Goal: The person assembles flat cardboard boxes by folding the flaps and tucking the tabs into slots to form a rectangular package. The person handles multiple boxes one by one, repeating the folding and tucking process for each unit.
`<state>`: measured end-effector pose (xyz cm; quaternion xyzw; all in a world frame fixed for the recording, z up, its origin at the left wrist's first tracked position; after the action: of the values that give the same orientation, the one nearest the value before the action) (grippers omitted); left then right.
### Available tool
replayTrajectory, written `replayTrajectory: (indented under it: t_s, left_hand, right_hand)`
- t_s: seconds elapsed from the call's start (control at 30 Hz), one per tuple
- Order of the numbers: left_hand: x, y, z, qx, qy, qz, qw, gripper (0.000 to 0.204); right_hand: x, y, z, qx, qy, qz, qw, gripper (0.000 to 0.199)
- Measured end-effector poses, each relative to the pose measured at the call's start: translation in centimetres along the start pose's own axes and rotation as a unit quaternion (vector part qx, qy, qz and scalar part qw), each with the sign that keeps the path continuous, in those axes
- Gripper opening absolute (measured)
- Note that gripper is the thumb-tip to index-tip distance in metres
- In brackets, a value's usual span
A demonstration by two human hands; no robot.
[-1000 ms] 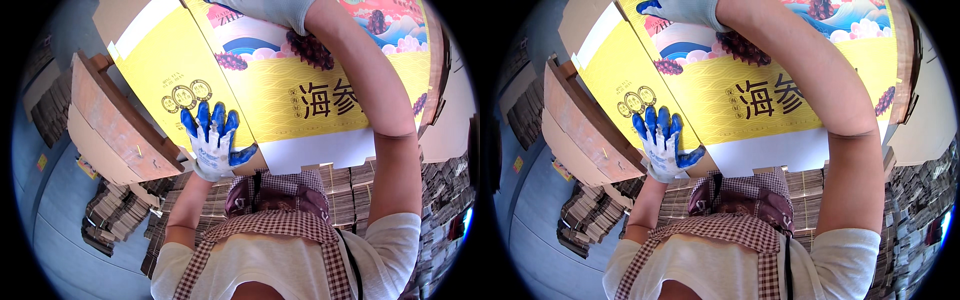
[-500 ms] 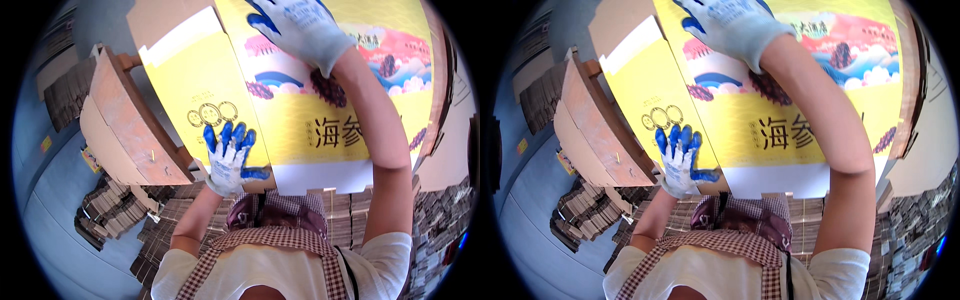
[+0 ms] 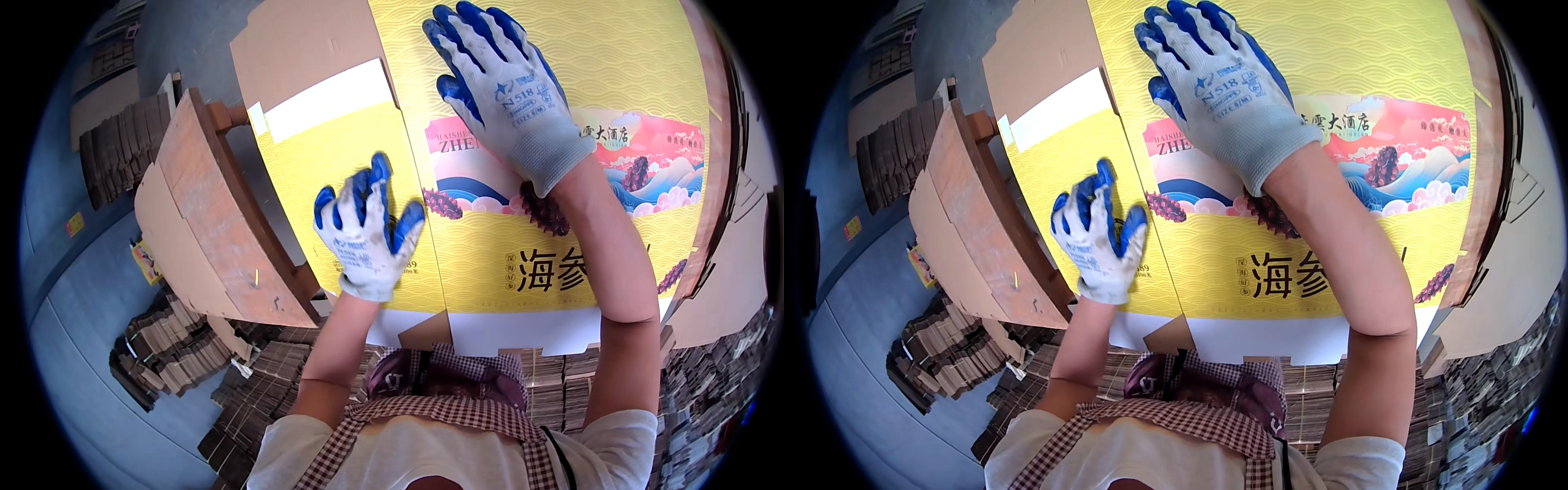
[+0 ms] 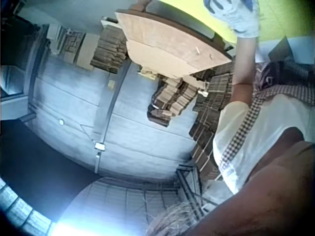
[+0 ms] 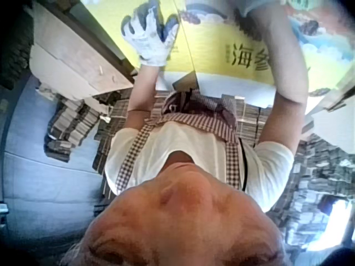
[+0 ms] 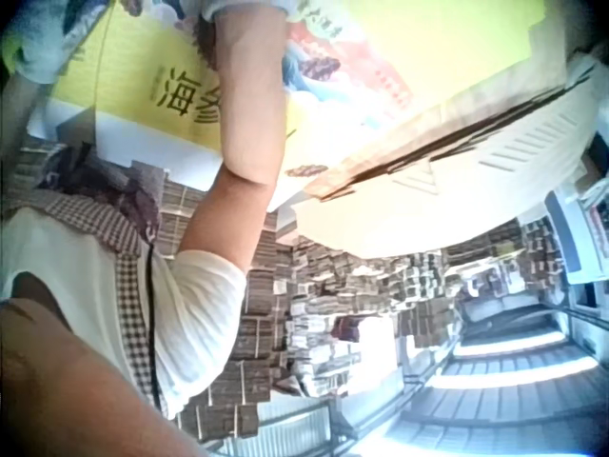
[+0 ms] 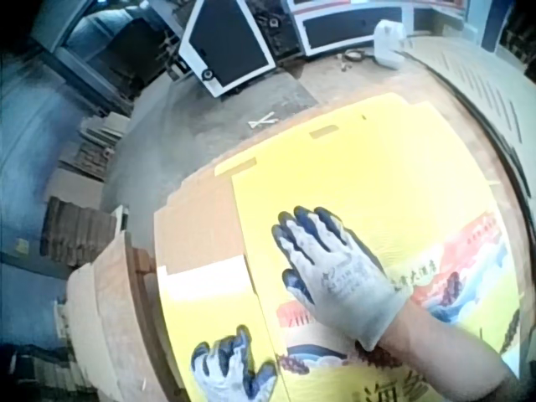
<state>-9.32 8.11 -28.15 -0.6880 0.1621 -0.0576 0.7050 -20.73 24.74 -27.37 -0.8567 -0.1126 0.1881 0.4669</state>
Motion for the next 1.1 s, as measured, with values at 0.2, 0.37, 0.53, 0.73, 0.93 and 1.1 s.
replayTrajectory:
  t_s: [0.2, 0.37, 0.53, 0.73, 0.93, 1.1]
  left_hand:
    - [-4.1, 1.7, -3.3, -0.019, -0.070, -0.050, 0.996, 0.056]
    - [-4.3, 2.5, -4.3, 0.012, -0.081, -0.073, 0.994, 0.061]
    - [-4.5, 2.4, -4.2, 0.016, -0.080, -0.068, 0.994, 0.061]
    - [-8.0, 2.0, -6.5, 0.036, -0.106, 0.011, 0.994, 0.070]
    - [-14.9, 2.1, -8.3, 0.085, -0.098, 0.055, 0.990, 0.051]
    - [-15.4, 1.8, -5.5, 0.077, -0.035, 0.081, 0.993, 0.031]
  right_hand:
    - [0.1, 1.3, 1.3, 0.064, 0.027, 0.026, 0.997, 0.055]
    - [-0.1, 0.5, 1.0, 0.101, 0.035, 0.018, 0.994, 0.055]
    - [-0.1, 0.4, 1.1, 0.100, 0.043, 0.012, 0.994, 0.055]
    - [0.1, 1.2, 1.9, 0.067, 0.051, 0.011, 0.996, 0.054]
    - [-0.1, 1.0, 1.6, 0.059, 0.042, 0.024, 0.997, 0.049]
    - [0.1, 1.2, 1.9, 0.065, 0.051, 0.011, 0.997, 0.054]
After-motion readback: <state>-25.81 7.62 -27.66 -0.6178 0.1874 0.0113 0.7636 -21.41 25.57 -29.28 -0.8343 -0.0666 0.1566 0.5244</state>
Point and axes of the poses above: each hand's wrist, its own x-axis away from the middle knuckle, its own y-axis out of the palm, z = x × y, the point moved 10 cm from there along -x, towards the middle knuckle, and after that the axes turned 3 degrees about -x, right-handed, at the moved point
